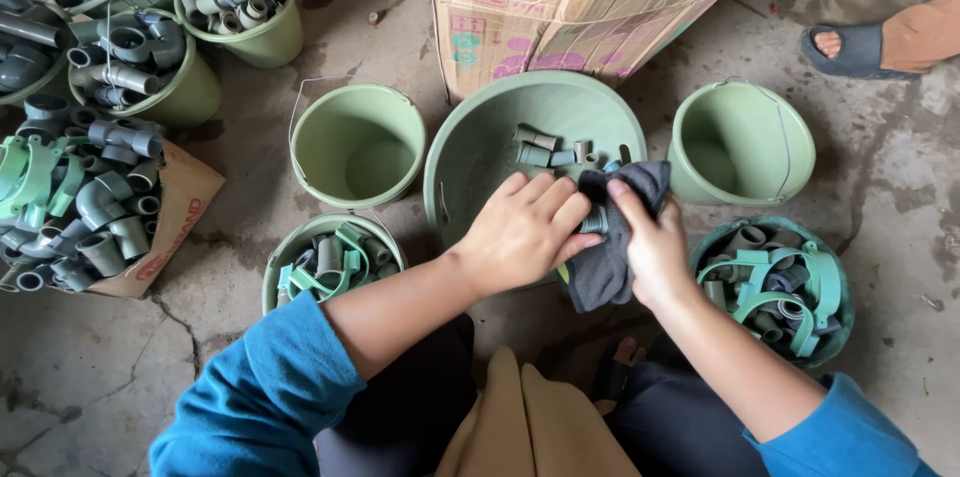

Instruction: The person sits on the floor and wipes small gray plastic pipe fittings with a dark cloth. They pick each fitting from a central green bucket, wipe it, and place it into a smaller bucket to the left. The process repeats continuously throughout the clip.

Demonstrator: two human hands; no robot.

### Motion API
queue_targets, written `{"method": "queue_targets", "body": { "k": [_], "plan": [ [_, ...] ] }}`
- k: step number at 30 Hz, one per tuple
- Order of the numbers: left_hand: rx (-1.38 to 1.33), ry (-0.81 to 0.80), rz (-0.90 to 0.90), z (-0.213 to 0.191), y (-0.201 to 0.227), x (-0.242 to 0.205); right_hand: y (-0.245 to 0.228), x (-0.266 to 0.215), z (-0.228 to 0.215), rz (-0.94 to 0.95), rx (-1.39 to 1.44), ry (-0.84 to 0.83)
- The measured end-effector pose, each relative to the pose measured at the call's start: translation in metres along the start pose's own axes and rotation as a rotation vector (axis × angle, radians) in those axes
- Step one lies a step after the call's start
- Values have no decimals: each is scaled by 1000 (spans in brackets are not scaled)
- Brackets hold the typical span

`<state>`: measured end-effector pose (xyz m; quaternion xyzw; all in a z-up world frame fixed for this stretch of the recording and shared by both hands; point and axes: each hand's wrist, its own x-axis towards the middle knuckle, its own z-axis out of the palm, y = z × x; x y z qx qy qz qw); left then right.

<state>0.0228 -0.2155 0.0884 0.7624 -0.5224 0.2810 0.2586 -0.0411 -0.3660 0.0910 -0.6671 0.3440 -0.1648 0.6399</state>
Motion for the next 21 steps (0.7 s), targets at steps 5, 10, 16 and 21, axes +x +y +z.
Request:
{"method": "queue_targets", "body": {
  "k": [5,10,16,21],
  "plan": [
    [-452,-325,-699,5,4,0,19,-7,-7,-346,-250,-69],
    [-1177,-611,-1437,11,-5,-17,33,12,-9,-1148,-376,-228],
    [-1272,-545,-1398,23,3,-24,37,22,-15,-1260,-382,-220],
    [-618,-405,-637,-2,1,-18,17,0,-9,-482,-164,-139]
  ]
}}
